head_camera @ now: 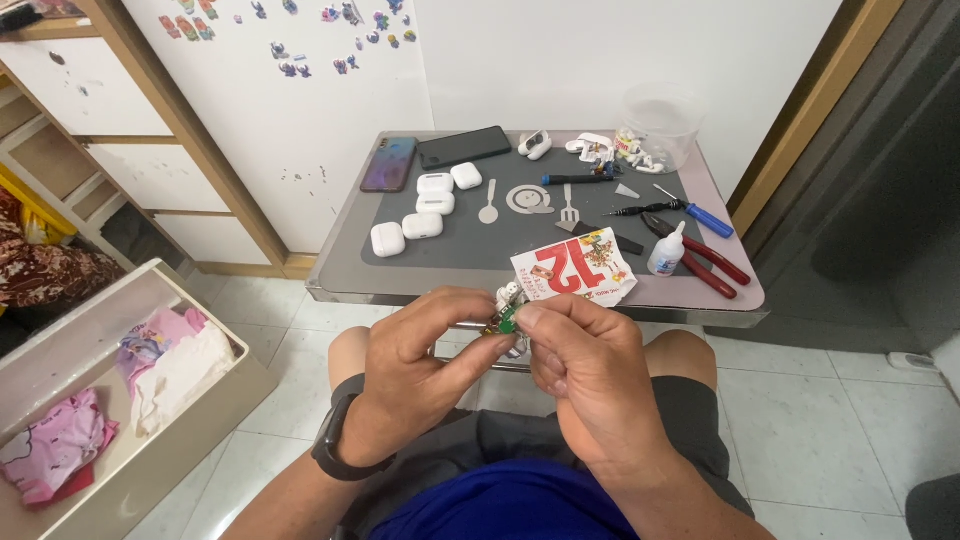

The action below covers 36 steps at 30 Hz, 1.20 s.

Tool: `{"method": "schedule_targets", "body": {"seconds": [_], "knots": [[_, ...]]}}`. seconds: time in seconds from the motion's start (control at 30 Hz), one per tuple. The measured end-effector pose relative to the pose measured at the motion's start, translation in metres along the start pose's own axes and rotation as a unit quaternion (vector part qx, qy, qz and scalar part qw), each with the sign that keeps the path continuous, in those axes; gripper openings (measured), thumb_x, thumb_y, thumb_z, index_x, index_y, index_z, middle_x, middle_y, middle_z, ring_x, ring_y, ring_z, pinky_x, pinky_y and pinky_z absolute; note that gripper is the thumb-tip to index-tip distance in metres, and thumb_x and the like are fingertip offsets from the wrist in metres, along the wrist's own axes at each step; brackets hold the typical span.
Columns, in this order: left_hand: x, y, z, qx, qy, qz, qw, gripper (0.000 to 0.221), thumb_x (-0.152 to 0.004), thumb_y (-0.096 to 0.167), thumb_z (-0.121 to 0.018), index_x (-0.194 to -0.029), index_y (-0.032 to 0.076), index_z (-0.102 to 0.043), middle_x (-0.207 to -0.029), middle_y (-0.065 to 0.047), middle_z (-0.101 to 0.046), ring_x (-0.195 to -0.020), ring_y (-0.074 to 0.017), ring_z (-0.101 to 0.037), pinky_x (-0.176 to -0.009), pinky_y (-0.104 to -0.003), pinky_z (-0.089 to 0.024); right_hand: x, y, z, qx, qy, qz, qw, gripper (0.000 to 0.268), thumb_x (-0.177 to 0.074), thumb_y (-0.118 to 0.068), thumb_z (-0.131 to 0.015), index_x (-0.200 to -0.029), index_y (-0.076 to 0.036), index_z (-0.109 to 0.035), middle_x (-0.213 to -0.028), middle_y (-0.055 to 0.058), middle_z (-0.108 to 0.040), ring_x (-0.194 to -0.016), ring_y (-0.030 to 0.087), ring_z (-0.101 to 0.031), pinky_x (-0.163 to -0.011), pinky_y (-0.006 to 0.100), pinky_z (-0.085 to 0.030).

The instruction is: Applying glue and assembling components on a small internal circuit board.

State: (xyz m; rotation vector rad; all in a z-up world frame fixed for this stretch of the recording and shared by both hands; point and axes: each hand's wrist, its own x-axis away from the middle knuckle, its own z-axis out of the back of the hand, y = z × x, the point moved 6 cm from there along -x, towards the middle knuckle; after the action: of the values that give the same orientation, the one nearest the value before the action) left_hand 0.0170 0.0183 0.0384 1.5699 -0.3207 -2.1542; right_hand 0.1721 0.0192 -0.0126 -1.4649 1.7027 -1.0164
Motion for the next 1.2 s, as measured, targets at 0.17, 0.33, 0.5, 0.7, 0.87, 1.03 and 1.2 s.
{"method": "schedule_targets", "body": {"seconds": [0.17,0.33,0.5,0.7,0.87,1.03,1.2], "knots": [[0.002,-0.006,0.000,-0.005,-0.005,0.030,1.000,0.024,-0.087,0.014,-0.081,-0.104,0.005,-0.067,-0.089,-0.005,-0.073,-0.079,-0.0163,-0.071,-0.076,-0.026,-0.057,-0.001,0.001,-0.001,0.002,0.001,-0.003,1.000,0.023,-0.087,-0.005,-0.073,-0.065,-0.001,-0.065,-0.046,0.000,-0.035,-0.042,0.010,-0.026,-0.041,0.027,-0.021],[0.002,-0.003,-0.001,0.008,-0.018,-0.007,1.000,0.019,-0.089,0.007,-0.078,-0.106,0.000,-0.071,-0.097,-0.011,-0.074,-0.083,-0.0210,-0.072,-0.078,-0.029,-0.059,0.000,0.001,-0.002,0.014,0.002,-0.009,1.000,0.022,-0.088,-0.005,-0.071,-0.067,-0.001,-0.067,-0.046,-0.001,-0.035,-0.041,0.010,-0.026,-0.041,0.027,-0.022],[0.004,-0.005,0.000,0.014,-0.020,0.016,1.000,0.019,-0.088,0.007,-0.079,-0.105,0.002,-0.072,-0.096,-0.011,-0.075,-0.082,-0.0202,-0.072,-0.076,-0.027,-0.059,-0.001,0.004,-0.002,0.016,-0.004,-0.009,1.000,0.023,-0.088,-0.005,-0.071,-0.067,0.001,-0.066,-0.046,0.000,-0.034,-0.042,0.011,-0.027,-0.040,0.027,-0.021],[0.010,-0.010,0.000,-0.002,-0.011,0.034,0.999,0.017,-0.088,0.007,-0.078,-0.103,0.003,-0.073,-0.095,-0.010,-0.076,-0.082,-0.0203,-0.074,-0.074,-0.026,-0.059,-0.003,0.008,-0.001,0.030,-0.020,-0.036,0.999,0.017,-0.089,-0.005,-0.071,-0.075,0.004,-0.071,-0.047,0.003,-0.037,-0.042,0.012,-0.028,-0.040,0.027,-0.021],[0.019,-0.023,-0.003,0.009,-0.007,0.087,0.996,0.016,-0.088,0.010,-0.078,-0.101,0.003,-0.073,-0.089,-0.008,-0.075,-0.077,-0.0172,-0.071,-0.071,-0.026,-0.056,-0.003,0.009,-0.004,0.051,-0.045,-0.043,0.997,0.020,-0.092,-0.009,-0.070,-0.078,0.006,-0.072,-0.047,0.002,-0.037,-0.041,0.012,-0.028,-0.040,0.028,-0.021],[0.049,-0.070,-0.013,0.278,0.104,0.388,0.873,0.027,-0.080,0.000,-0.078,-0.107,-0.005,-0.078,-0.086,-0.020,-0.081,-0.075,-0.0231,-0.075,-0.073,-0.033,-0.064,-0.004,0.009,0.005,0.053,-0.019,-0.040,0.998,0.030,-0.093,-0.018,-0.067,-0.086,0.010,-0.076,-0.045,0.002,-0.033,-0.043,0.011,-0.023,-0.042,0.027,-0.018],[0.056,-0.077,-0.028,0.460,0.108,0.473,0.744,0.029,-0.089,0.007,-0.071,-0.111,-0.011,-0.075,-0.096,-0.021,-0.078,-0.087,-0.0261,-0.072,-0.081,-0.033,-0.057,-0.006,-0.016,0.011,0.162,0.065,0.091,0.980,0.010,-0.088,-0.010,-0.074,-0.087,0.000,-0.077,-0.071,0.005,-0.060,-0.068,0.012,-0.054,-0.065,0.025,-0.045]]}}
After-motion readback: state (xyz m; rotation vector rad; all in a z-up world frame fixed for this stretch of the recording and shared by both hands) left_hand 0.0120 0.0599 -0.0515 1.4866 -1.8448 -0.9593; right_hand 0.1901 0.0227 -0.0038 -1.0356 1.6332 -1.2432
